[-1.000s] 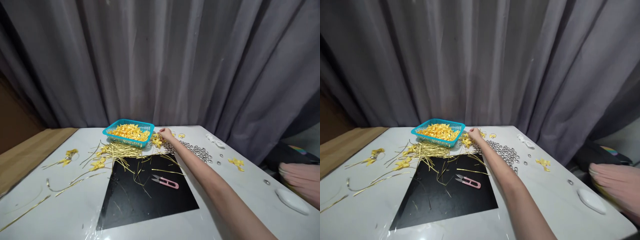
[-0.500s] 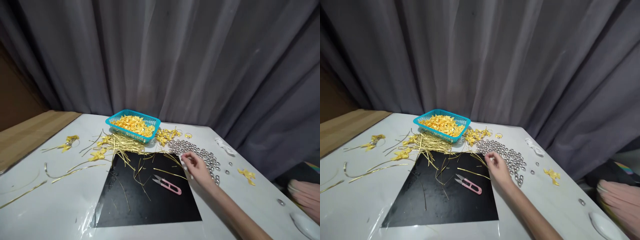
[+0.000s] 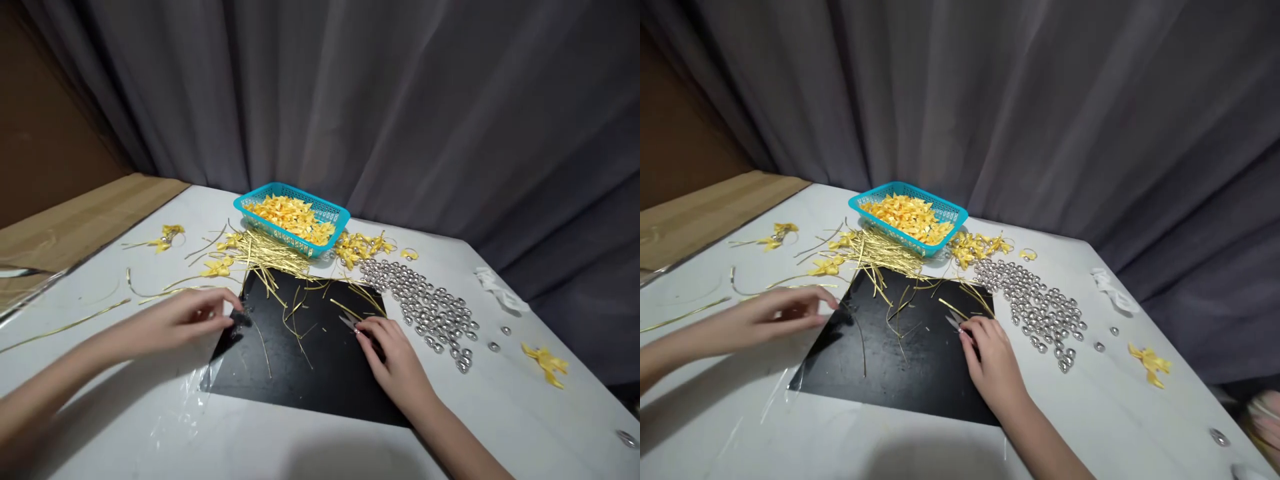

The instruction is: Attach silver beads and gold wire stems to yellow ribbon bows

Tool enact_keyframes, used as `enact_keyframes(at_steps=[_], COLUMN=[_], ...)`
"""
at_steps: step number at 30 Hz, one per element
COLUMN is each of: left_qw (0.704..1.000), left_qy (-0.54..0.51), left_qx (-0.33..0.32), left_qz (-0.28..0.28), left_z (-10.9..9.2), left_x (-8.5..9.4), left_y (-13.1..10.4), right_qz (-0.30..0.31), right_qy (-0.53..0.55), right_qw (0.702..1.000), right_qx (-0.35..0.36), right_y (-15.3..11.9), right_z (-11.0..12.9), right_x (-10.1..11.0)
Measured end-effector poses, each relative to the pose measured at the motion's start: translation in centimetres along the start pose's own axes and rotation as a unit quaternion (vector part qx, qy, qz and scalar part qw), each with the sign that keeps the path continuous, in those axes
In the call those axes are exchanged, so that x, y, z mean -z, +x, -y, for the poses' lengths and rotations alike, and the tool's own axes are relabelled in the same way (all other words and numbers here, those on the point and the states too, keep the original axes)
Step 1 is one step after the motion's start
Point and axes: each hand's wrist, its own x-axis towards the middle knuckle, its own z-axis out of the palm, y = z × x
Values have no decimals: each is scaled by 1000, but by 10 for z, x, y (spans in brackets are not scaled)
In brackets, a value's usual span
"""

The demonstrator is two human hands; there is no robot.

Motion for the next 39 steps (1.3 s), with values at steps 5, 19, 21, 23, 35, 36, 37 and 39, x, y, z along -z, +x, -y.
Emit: enact_keyframes(at_steps=[5, 19, 21, 23, 35, 36, 37, 39], left_qw=[984, 986, 988, 992, 981, 980, 980, 978], left_qy=[-84, -43, -16, 10, 140, 139, 139, 137], left_qx=[-4, -66, -60, -33, -113, -114, -118, -128], left_qz=[157, 148, 139, 121, 72, 79, 84, 86], left_z=[-15, -38, -43, -49, -76, -78, -81, -84], left_x=[-17, -20, -29, -37, -65, -67, -69, -72], left_y=[23, 10, 24, 44, 45, 41, 37, 34], right_qz=[-15, -17, -14, -11, 13, 13, 7, -26], right_qy=[21, 53, 57, 56, 63, 59, 49, 17], right_qw=[1000, 998, 997, 997, 996, 997, 997, 999], right_qx=[-15, -40, -46, -51, -56, -54, -52, -32], right_y=[-1, -1, 0, 1, -1, -1, -1, -1], right_z=[-5, -1, 1, 2, 2, 2, 3, 8], right_x=[-1, -1, -1, 0, 2, 2, 3, 6])
